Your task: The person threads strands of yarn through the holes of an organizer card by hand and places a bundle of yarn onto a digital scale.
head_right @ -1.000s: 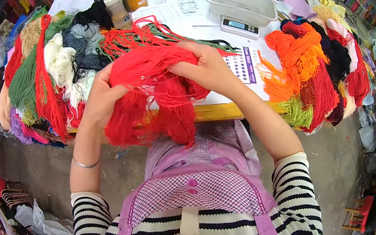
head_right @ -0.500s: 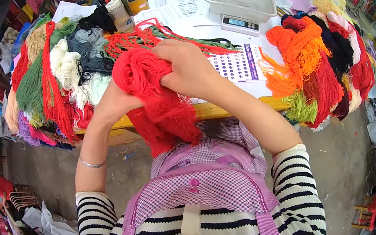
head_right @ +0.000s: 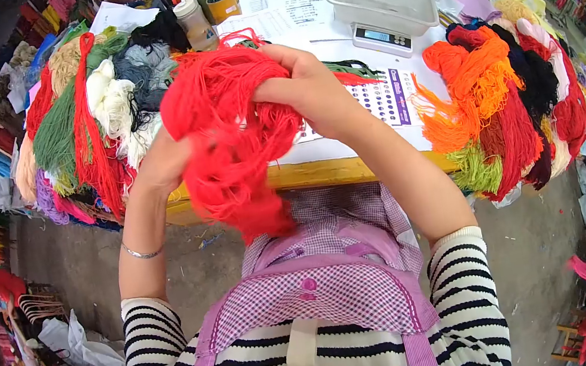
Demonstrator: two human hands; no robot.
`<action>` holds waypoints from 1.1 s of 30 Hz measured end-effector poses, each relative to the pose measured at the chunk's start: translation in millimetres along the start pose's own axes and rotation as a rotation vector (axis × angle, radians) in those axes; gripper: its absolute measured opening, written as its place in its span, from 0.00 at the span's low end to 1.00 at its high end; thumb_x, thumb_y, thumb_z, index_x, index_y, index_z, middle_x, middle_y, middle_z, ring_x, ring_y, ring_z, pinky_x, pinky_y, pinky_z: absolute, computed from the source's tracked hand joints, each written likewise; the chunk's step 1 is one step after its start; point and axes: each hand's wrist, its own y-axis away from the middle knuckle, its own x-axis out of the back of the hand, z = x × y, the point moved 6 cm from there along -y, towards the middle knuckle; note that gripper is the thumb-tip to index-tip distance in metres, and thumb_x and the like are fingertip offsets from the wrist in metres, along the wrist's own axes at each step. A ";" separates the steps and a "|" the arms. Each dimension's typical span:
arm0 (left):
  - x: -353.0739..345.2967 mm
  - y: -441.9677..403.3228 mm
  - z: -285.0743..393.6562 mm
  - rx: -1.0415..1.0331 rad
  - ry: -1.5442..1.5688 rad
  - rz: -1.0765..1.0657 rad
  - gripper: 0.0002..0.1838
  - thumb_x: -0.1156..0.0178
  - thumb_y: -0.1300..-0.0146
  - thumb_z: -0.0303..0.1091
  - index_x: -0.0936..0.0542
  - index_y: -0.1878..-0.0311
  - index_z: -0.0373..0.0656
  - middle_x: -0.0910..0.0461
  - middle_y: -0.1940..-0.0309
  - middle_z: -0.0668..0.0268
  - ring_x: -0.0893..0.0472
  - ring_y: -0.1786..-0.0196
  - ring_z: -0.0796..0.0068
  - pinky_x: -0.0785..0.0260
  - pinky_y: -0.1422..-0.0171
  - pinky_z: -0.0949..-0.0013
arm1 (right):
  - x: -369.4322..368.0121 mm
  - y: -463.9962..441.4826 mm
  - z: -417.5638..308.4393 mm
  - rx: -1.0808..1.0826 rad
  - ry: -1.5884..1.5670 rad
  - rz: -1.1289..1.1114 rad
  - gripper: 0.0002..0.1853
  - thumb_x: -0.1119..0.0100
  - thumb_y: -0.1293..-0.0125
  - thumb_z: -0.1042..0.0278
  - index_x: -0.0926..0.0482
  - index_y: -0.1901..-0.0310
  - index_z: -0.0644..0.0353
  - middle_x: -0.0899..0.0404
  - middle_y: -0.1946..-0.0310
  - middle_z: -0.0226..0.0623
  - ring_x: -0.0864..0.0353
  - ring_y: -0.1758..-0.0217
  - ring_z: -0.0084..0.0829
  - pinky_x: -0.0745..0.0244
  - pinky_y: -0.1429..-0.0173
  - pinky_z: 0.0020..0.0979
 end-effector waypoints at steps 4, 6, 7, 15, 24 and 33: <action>-11.4 6.8 -1.8 0.088 -0.035 -0.129 0.34 0.33 0.47 0.26 0.33 0.36 0.38 0.25 0.44 0.65 0.27 0.43 0.76 0.35 0.37 0.69 | 3.1 0.4 5.2 -0.111 -0.075 -0.134 0.23 0.47 0.42 0.77 0.30 0.42 0.67 0.20 0.65 0.31 0.24 0.72 0.16 0.28 0.72 0.20; -7.0 7.0 10.6 0.014 0.012 -0.075 0.29 0.32 0.48 0.27 0.28 0.40 0.37 0.21 0.49 0.65 0.24 0.46 0.77 0.33 0.39 0.69 | 7.8 -0.3 3.1 -0.118 0.000 -0.131 0.24 0.45 0.43 0.75 0.29 0.42 0.67 0.21 0.65 0.30 0.26 0.73 0.15 0.31 0.73 0.18; 2.3 4.1 15.7 0.047 -0.100 -0.096 0.23 0.33 0.48 0.27 0.24 0.47 0.37 0.19 0.56 0.66 0.23 0.54 0.79 0.31 0.47 0.71 | 9.3 0.6 -2.3 -0.117 0.001 -0.131 0.24 0.45 0.43 0.75 0.29 0.42 0.67 0.21 0.65 0.30 0.26 0.73 0.15 0.31 0.73 0.18; 13.3 2.0 64.4 0.084 -0.572 -0.023 0.07 0.39 0.48 0.27 0.21 0.66 0.37 0.24 0.81 0.72 0.28 0.79 0.85 0.36 0.73 0.76 | -12.1 7.3 -33.6 0.267 0.746 -0.311 0.31 0.29 0.50 0.66 0.27 0.44 0.64 0.18 0.60 0.31 0.21 0.57 0.20 0.27 0.49 0.25; 22.7 2.3 80.7 0.067 -0.572 -0.060 0.09 0.38 0.44 0.34 0.21 0.69 0.37 0.29 0.85 0.73 0.32 0.83 0.85 0.42 0.78 0.77 | 0.8 -8.6 -35.5 0.056 -0.100 -0.234 0.21 0.36 0.47 0.75 0.24 0.48 0.64 0.18 0.56 0.34 0.19 0.54 0.27 0.25 0.46 0.30; 34.5 -8.2 93.2 -0.002 -0.704 -0.128 0.16 0.28 0.54 0.34 0.20 0.64 0.36 0.21 0.76 0.70 0.27 0.73 0.87 0.32 0.67 0.77 | -49.4 14.5 -6.0 -0.181 -0.031 -0.506 0.24 0.36 0.52 0.71 0.27 0.52 0.70 0.21 0.75 0.42 0.23 0.78 0.30 0.27 0.71 0.31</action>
